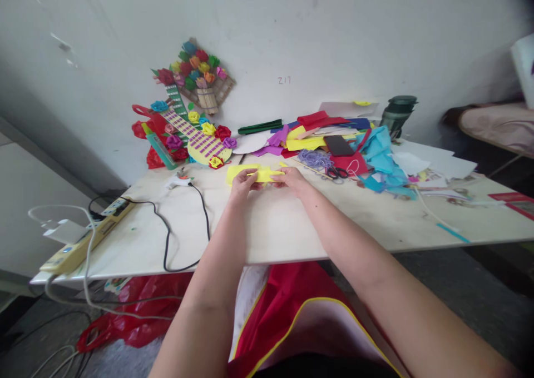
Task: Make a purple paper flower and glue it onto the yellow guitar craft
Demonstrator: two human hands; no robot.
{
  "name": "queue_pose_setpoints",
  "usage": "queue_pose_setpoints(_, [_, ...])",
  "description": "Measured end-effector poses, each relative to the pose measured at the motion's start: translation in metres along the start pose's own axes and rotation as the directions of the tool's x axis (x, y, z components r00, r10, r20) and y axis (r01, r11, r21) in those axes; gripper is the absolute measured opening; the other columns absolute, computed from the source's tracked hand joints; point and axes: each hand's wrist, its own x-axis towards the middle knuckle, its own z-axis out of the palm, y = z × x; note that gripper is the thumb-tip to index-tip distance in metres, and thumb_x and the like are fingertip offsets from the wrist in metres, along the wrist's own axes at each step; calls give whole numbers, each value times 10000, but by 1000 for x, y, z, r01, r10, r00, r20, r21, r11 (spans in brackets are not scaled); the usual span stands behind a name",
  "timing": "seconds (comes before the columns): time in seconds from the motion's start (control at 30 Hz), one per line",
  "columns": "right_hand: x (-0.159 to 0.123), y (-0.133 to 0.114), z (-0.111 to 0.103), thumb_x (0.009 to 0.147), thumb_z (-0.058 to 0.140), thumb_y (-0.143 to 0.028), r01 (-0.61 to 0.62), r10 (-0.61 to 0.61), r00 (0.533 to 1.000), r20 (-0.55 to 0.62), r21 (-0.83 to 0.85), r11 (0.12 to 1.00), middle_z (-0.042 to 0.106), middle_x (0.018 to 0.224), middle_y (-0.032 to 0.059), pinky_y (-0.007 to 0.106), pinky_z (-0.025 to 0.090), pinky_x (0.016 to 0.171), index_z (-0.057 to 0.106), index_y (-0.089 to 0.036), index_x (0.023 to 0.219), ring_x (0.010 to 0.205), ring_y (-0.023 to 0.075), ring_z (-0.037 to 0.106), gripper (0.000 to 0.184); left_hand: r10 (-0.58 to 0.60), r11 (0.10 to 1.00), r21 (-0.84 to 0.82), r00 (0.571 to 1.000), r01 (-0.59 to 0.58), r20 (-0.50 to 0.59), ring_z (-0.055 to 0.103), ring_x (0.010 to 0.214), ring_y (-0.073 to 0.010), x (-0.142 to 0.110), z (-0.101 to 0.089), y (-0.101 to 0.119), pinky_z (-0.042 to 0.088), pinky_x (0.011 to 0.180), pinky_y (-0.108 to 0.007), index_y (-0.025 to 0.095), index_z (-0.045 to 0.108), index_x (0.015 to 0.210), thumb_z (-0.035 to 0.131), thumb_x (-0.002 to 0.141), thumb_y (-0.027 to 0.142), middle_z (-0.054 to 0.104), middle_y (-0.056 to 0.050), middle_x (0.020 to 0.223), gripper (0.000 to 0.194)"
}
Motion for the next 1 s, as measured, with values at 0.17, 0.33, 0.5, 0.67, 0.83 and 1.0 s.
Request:
queue_pose_setpoints(0.17, [-1, 2, 1, 644, 737, -103, 12, -12, 1000, 13, -42, 999, 630, 508, -9, 176, 459, 457, 606, -127, 685, 411, 77, 542, 140, -34, 999, -31, 998, 36, 43, 608, 525, -122, 1, -1, -1, 489, 556, -256, 142, 550, 1017, 763, 560, 354, 638, -5, 680, 547])
queue_pose_setpoints(0.33, [-1, 4, 4, 628, 736, -102, 29, -29, 1000, -2, -77, 997, 621, 510, -17, 178, 452, 449, 599, -131, 659, 399, 69, 524, 144, -71, 994, -75, 995, 76, 75, 619, 564, -141, -1, -2, 3, 508, 579, -293, 150, 558, 994, 721, 575, 372, 640, -23, 746, 502])
queue_pose_setpoints(0.5, [0, 6, 5, 654, 676, -66, 69, -67, 998, 15, -118, 991, 573, 477, -48, 168, 433, 431, 586, -141, 612, 395, 62, 514, 124, -59, 993, 108, 997, 54, 40, 577, 579, -115, -2, 0, 1, 487, 583, -264, 129, 609, 871, 768, 542, 424, 630, -24, 727, 470])
queue_pose_setpoints(0.67, [0, 7, 6, 650, 676, -57, 79, -73, 996, 52, -133, 988, 588, 499, -47, 164, 439, 437, 610, -139, 669, 401, 59, 518, 107, -67, 977, 206, 997, 57, 42, 495, 471, -94, -1, -2, -4, 410, 502, -237, 138, 568, 627, 760, 544, 454, 542, 15, 522, 379])
queue_pose_setpoints(0.83, [0, 10, 3, 641, 721, -124, 42, -24, 993, 119, -150, 988, 637, 527, -7, 158, 425, 412, 613, -130, 748, 406, 66, 528, 152, -25, 980, 199, 1000, 21, 17, 464, 455, -85, -4, 3, 1, 366, 476, -225, 149, 525, 593, 773, 535, 432, 525, 21, 500, 381])
queue_pose_setpoints(1.0, [-1, 11, 2, 614, 753, -161, 8, 14, 993, 117, -189, 982, 641, 508, -2, 150, 425, 395, 619, -124, 744, 384, 58, 508, 190, 18, 972, 233, 1000, -23, 24, 447, 464, -83, -5, 5, 2, 351, 481, -220, 152, 547, 614, 755, 563, 447, 508, 29, 486, 364])
